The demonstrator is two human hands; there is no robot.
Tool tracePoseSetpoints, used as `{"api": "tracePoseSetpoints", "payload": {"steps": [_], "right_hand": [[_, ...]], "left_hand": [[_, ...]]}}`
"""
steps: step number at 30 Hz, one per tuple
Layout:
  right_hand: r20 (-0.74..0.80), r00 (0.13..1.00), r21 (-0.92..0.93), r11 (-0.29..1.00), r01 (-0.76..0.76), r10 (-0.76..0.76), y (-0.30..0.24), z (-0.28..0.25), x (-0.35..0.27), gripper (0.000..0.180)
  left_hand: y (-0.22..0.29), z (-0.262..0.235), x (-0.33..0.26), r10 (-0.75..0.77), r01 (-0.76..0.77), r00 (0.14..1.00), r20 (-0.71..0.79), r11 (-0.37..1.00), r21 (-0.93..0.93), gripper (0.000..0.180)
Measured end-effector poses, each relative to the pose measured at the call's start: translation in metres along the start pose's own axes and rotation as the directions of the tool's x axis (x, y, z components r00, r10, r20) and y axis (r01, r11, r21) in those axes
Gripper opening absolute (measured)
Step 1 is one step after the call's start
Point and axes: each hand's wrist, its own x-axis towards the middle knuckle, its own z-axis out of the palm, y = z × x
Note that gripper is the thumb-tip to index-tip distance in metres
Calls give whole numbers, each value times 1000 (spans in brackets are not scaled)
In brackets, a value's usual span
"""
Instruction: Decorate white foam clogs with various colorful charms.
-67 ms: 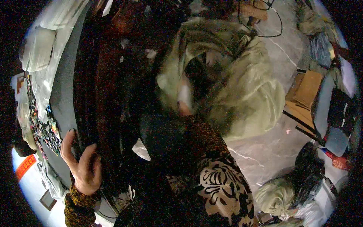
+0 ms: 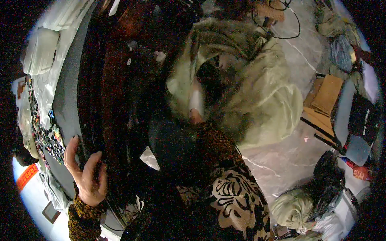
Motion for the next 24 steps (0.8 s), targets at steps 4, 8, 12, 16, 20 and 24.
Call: {"api": "tracePoseSetpoints", "payload": {"steps": [4, 8, 12, 16, 20, 24], "right_hand": [[157, 985, 27, 997, -76, 71, 4, 8, 10, 34], [328, 935, 40, 987, -155, 134, 9, 24, 26, 34], [435, 874, 23, 968, -249, 214, 27, 7, 33, 34], [-60, 974, 101, 969, 224, -219, 14, 10, -16, 34], [-39, 996, 396, 914, 88, -79, 5, -58, -10, 29], [-23, 1000, 586, 810, -2, 19, 0, -89, -11, 27]], "left_hand": [[0, -2, 1, 3, -2, 1000, -10, 1000, 12, 41], [0, -1, -1, -11, 11, 1000, -6, 1000, 18, 41], [1, 3, 1, 11, -12, 999, -37, 1000, -19, 42], [-3, 2, -2, -18, 17, 1000, 26, 1000, 21, 41], [2, -7, 0, -3, 3, 1000, -3, 1000, -16, 39], [1, 3, 2, 14, -16, 999, -52, 999, -30, 44]]}}
